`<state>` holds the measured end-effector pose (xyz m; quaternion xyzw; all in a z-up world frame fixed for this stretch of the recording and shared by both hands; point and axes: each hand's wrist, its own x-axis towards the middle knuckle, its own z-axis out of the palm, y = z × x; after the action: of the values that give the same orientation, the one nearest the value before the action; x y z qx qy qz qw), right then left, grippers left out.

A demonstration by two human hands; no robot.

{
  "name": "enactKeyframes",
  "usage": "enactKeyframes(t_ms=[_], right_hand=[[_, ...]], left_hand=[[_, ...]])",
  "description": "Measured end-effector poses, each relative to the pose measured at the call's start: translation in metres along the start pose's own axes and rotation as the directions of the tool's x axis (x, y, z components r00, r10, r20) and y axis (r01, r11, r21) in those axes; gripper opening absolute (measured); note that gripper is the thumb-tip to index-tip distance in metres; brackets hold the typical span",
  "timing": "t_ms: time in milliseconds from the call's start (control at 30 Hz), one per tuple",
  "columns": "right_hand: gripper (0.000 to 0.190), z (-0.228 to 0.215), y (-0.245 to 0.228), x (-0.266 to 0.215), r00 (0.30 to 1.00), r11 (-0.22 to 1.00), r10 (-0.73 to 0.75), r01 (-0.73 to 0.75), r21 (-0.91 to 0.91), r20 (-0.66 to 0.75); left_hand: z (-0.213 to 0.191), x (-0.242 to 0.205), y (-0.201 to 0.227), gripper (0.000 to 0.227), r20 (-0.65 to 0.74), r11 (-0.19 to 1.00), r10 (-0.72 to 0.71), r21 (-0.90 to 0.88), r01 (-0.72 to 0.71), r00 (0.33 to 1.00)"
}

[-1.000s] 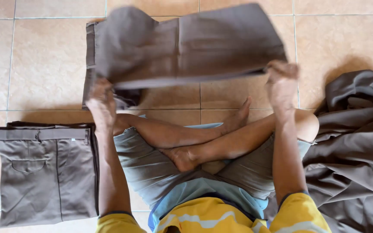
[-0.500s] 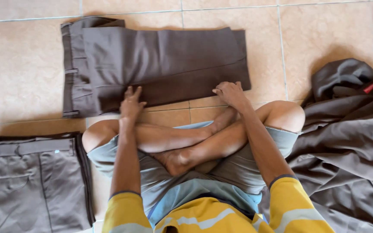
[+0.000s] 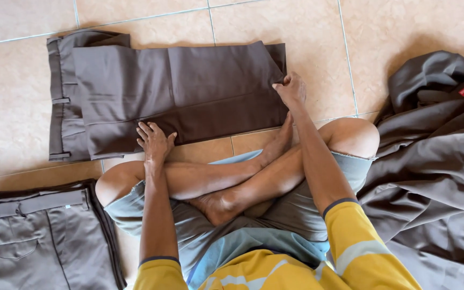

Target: Folding brown trousers into neat squares while sitting on the floor.

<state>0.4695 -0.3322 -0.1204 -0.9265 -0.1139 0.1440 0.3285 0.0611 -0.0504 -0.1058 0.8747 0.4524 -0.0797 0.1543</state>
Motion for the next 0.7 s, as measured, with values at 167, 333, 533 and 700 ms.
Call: enactKeyframes(t_ms=[167, 333, 533, 700], right_hand=[[0.013, -0.044, -0.086, -0.064, 0.851, 0.865, -0.47, 0.391, -0.314, -0.233], [0.029, -0.027, -0.08, -0.058, 0.931, 0.935, -0.353, 0.355, 0.008, -0.098], [0.027, -0.022, -0.05, -0.036, 0.979, 0.983, -0.183, 0.181, -0.034, -0.087], [0.091, -0.001, -0.001, -0.007, 0.97, 0.975, 0.214, -0.204, -0.094, 0.113]], left_hand=[[-0.005, -0.001, 0.007, 0.102, 0.005, 0.999, 0.0, 0.052, 0.0, 1.0], [-0.02, -0.007, 0.018, 0.101, 0.056, 0.999, -0.044, 0.019, 0.043, 0.997], [-0.02, -0.005, 0.019, 0.102, 0.09, 0.998, -0.06, 0.026, 0.058, 0.994], [-0.022, -0.005, 0.02, 0.101, 0.089, 0.998, -0.068, 0.02, 0.067, 0.994]])
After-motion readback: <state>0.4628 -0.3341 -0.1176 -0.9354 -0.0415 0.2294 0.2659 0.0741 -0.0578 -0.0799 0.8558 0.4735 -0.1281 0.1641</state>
